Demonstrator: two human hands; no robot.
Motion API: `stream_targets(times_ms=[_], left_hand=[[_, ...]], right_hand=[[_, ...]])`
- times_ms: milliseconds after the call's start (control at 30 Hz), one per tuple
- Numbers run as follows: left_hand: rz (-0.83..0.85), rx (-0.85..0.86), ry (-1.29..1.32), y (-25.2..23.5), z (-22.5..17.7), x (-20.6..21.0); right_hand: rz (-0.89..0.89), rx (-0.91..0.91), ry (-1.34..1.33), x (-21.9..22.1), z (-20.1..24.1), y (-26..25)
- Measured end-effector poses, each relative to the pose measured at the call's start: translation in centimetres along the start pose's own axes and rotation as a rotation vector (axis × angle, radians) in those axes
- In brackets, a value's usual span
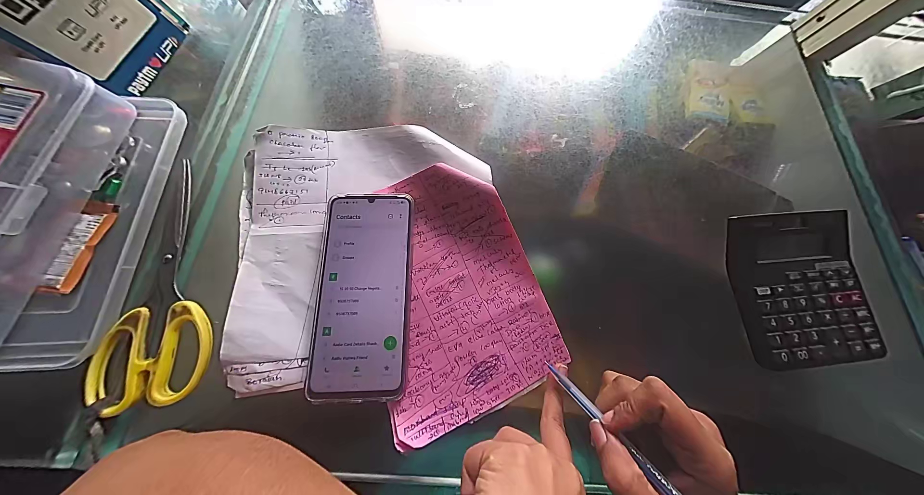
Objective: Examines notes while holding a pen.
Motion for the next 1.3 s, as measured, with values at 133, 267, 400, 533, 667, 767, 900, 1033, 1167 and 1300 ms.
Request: stream_targets(times_ms=[133,267,400,533,667,767,900,1033,1167,1300], left_hand=[[-0.017,-0.003,0.004,0.03,-0.03,-0.03],[-0.046,0.009,-0.035,-0.06,-0.10,-0.15],[-0.082,0.014,-0.035,-0.03,-0.17,-0.05],[-0.091,0.013,-0.026,-0.05,-0.21,-0.08],[-0.124,0.002,-0.045,0.01,-0.24,-0.14],[-0.117,0.012,-0.051,-0.03,-0.19,-0.12],[-0.101,0.014,-0.042,-0.03,-0.15,-0.09],[-0.076,0.011,-0.024,-0.06,-0.10,-0.13],[-0.092,-0.004,-0.007,-0.03,-0.11,-0.16],[-0.092,0.002,-0.002,-0.13,-0.10,-0.05]], right_hand=[[0.005,-0.002,0.001,0.09,-0.01,-0.01],[0.014,0.000,0.002,0.04,-0.09,-0.10],[0.019,0.013,0.014,0.07,-0.09,-0.08],[0.029,0.006,0.022,0.13,-0.06,-0.04],[0.024,0.010,0.033,0.16,0.00,-0.03],[0.020,0.013,0.035,0.17,0.01,-0.01],[0.020,0.006,0.028,0.10,-0.01,0.02],[0.004,0.005,0.013,0.04,0.02,0.03],[-0.010,0.011,0.020,-0.03,0.02,0.07],[-0.089,0.031,0.060,-0.42,-0.06,0.18]])
Point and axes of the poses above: each hand's wrist, its own y-axis away from the middle knuckle, its own x-axis out of the palm, z = x × y, the point moved 6 cm from there along -y, towards the middle knuckle, and after that the axes turned 1 degree about z, right-handed, at the moved point
